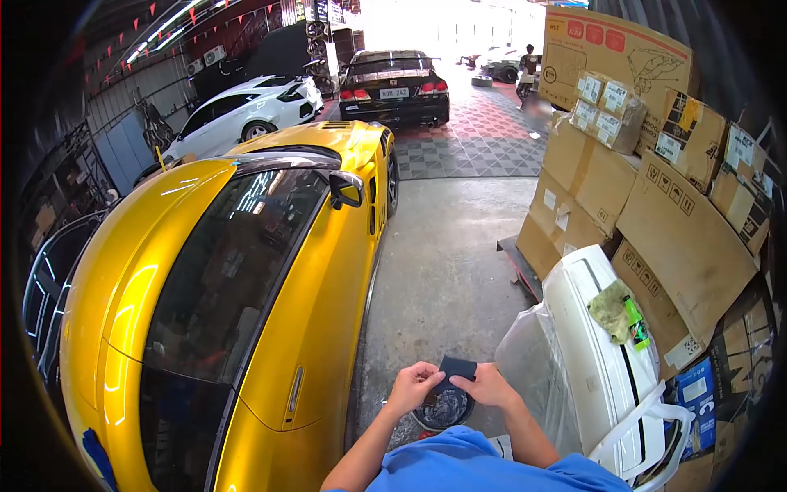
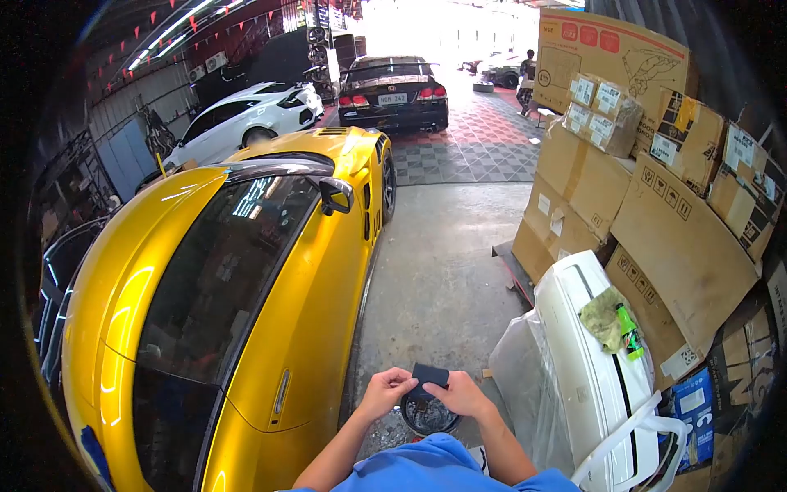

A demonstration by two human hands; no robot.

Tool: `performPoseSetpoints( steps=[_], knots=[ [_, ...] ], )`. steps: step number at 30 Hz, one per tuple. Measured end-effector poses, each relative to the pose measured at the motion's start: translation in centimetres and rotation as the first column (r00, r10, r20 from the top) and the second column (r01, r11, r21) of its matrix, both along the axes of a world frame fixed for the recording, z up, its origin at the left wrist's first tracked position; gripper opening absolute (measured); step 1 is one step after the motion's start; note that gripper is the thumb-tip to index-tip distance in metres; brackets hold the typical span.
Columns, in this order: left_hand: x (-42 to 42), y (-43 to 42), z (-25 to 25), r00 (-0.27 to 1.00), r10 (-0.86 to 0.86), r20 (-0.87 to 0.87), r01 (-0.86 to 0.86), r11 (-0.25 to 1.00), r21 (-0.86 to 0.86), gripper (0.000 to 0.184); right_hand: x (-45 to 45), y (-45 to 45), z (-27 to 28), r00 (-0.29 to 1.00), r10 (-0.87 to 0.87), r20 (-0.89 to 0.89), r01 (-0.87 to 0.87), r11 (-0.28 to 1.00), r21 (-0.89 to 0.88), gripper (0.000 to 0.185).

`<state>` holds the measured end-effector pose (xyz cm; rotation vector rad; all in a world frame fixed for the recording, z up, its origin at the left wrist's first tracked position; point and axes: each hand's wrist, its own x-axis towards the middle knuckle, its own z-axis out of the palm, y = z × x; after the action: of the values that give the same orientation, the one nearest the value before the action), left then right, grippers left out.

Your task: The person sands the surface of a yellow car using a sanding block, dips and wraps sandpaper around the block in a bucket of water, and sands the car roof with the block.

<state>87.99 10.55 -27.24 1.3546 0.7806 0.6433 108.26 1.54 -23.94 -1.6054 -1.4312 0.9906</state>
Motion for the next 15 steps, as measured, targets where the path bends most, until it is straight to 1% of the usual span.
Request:
performPoseSetpoints(
  steps=[1, 2, 4, 6, 8, 9, 12, 14, 15],
  knots=[
    [0.0, -0.4, 0.7, 0.999, 0.024, -0.048, -0.024, 1.000, -0.003, 0.019, 0.0, -0.1, -0.1, 1.000, -0.005, 0.009, 0.005, 1.000, 0.012, 0.027],
    [0.0, -0.7, 1.6, 0.999, 0.040, -0.022, -0.040, 0.999, 0.010, 0.020, 0.0, 0.0, -0.1, 1.000, -0.010, 0.018, 0.009, 1.000, 0.025, 0.027],
    [-0.1, -1.1, 2.7, 0.997, 0.072, 0.027, -0.073, 0.997, 0.033, 0.020, 0.0, 0.1, 0.0, 0.996, 0.008, 0.091, -0.009, 1.000, 0.011, 0.025],
    [-0.3, -0.9, 2.5, 0.994, 0.104, -0.015, -0.101, 0.988, 0.117, 0.019, -0.1, 0.2, 0.3, 0.987, 0.028, 0.160, -0.027, 1.000, -0.008, 0.023],
    [-0.7, -0.7, 2.1, 0.989, 0.137, -0.058, -0.123, 0.972, 0.198, 0.017, -1.0, 0.4, 1.2, 1.000, -0.025, -0.007, 0.026, 0.990, 0.140, 0.020],
    [-0.9, -0.6, 1.7, 0.989, 0.142, -0.048, -0.128, 0.968, 0.216, 0.018, -1.3, 0.5, 1.4, 0.995, -0.043, -0.093, 0.061, 0.976, 0.209, 0.019],
    [-1.3, -0.6, 0.6, 0.989, 0.143, -0.025, -0.132, 0.957, 0.260, 0.019, -0.9, 0.9, 0.7, 0.994, -0.047, -0.095, 0.070, 0.966, 0.250, 0.016],
    [-1.3, -0.8, 0.3, 0.991, 0.129, -0.017, -0.120, 0.955, 0.272, 0.020, -0.7, 0.8, 0.8, 0.997, -0.073, -0.036, 0.079, 0.965, 0.252, 0.015],
    [-1.4, -1.0, 0.2, 0.991, 0.125, -0.041, -0.113, 0.967, 0.230, 0.020, -0.7, 0.8, 0.9, 0.996, -0.085, -0.006, 0.084, 0.964, 0.253, 0.015]
  ],
)
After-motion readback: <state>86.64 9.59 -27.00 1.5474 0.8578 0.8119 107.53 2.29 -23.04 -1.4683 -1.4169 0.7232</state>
